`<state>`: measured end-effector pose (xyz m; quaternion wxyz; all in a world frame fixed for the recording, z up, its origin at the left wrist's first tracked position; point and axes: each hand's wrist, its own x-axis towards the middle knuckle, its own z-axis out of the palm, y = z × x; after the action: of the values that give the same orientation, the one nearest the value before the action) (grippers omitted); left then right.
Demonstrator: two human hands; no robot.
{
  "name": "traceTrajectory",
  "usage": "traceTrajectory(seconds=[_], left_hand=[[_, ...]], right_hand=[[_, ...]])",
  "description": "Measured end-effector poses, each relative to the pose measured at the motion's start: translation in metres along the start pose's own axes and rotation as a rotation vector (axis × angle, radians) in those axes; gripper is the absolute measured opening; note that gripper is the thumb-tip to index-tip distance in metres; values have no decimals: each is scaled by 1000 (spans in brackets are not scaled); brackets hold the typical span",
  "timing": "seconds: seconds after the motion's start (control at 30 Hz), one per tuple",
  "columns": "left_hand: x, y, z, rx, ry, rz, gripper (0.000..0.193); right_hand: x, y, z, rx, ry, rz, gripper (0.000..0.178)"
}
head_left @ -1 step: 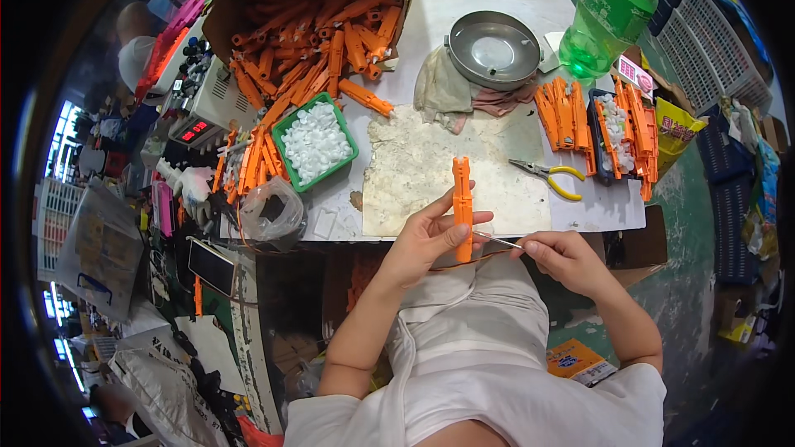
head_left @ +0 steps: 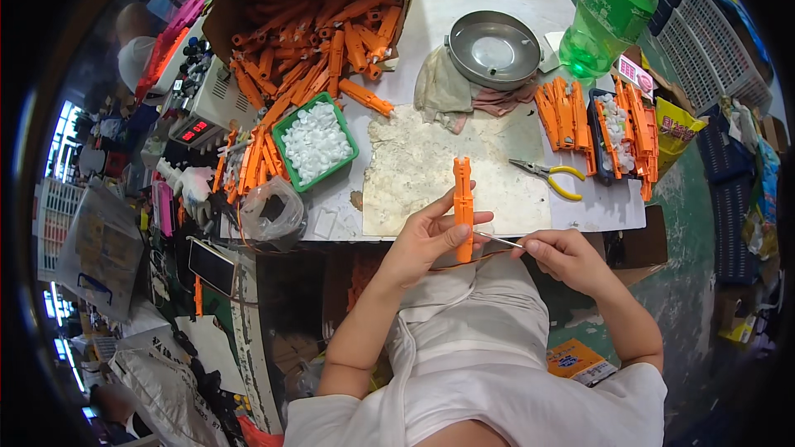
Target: The person assembles orange plastic components at a cluttered workbench. They insert a small white piece into the orange housing, use a screwdriver to tighten a screw, and then use pliers to trim an orange wire attached to the assembly. The person repeats this process for multiple units.
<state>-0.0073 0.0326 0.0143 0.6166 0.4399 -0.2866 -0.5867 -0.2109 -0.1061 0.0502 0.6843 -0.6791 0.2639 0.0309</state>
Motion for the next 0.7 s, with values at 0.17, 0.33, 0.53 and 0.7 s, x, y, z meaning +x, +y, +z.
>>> traceTrajectory(seconds=[0.17,0.33,0.53,0.7], left_hand=[[1,2,2,-16,17,-9,65],[2,1,2,18,-7,-15,64],[4,-5,-1,90,-1,-50,62],[0,-1,-1,-107,4,-113,60]], right_hand=[[1,-5,-1,41,-36,22,31],[5,-5,-8,259,-144,163,32],[4,24,10,-415,187,-425,15],[1,8,-3,-892,320,-694,14]])
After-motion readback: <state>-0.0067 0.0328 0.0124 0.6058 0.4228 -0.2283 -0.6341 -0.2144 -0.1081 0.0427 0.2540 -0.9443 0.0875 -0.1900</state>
